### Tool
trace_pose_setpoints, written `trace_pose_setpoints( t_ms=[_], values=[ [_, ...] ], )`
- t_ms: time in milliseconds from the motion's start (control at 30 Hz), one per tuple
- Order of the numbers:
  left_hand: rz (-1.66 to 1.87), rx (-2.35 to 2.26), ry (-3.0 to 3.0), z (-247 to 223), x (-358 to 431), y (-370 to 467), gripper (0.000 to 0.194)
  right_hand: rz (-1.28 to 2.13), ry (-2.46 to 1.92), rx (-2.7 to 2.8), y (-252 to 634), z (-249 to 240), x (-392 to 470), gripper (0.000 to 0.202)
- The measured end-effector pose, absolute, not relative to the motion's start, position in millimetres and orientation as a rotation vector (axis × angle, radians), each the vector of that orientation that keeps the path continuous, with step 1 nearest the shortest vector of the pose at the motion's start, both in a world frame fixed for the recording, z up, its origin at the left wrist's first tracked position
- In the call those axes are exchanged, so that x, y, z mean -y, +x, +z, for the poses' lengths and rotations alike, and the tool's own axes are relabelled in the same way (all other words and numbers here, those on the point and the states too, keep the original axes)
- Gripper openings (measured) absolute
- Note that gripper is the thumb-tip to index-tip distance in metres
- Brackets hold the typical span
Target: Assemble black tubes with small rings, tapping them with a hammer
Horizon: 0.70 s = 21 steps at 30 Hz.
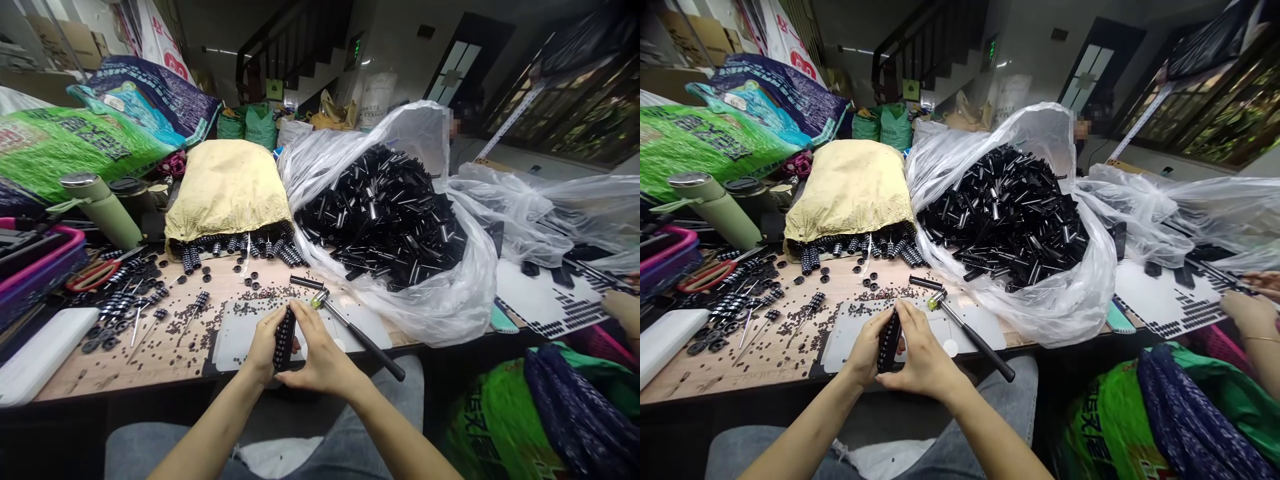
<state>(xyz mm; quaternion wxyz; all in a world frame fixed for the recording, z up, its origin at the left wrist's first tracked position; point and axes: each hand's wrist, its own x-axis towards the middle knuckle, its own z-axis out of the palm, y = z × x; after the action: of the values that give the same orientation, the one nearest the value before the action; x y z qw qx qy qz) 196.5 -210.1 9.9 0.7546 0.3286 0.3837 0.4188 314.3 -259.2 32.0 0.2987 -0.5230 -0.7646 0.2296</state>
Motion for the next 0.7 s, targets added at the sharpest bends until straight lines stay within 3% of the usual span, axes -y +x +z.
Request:
trace_pose_setpoints(
  t_ms=[167, 700],
  values=[
    [0.883, -0.85, 0.722, 10, 215, 201, 0.038, 0.63, -1.426, 2.056, 314, 22, 257, 0.111],
    [0.684, -0.976, 0.813, 6, 208, 202, 0.039, 0.734, -1.541, 1.848, 311, 9, 259, 0.102]
  ],
)
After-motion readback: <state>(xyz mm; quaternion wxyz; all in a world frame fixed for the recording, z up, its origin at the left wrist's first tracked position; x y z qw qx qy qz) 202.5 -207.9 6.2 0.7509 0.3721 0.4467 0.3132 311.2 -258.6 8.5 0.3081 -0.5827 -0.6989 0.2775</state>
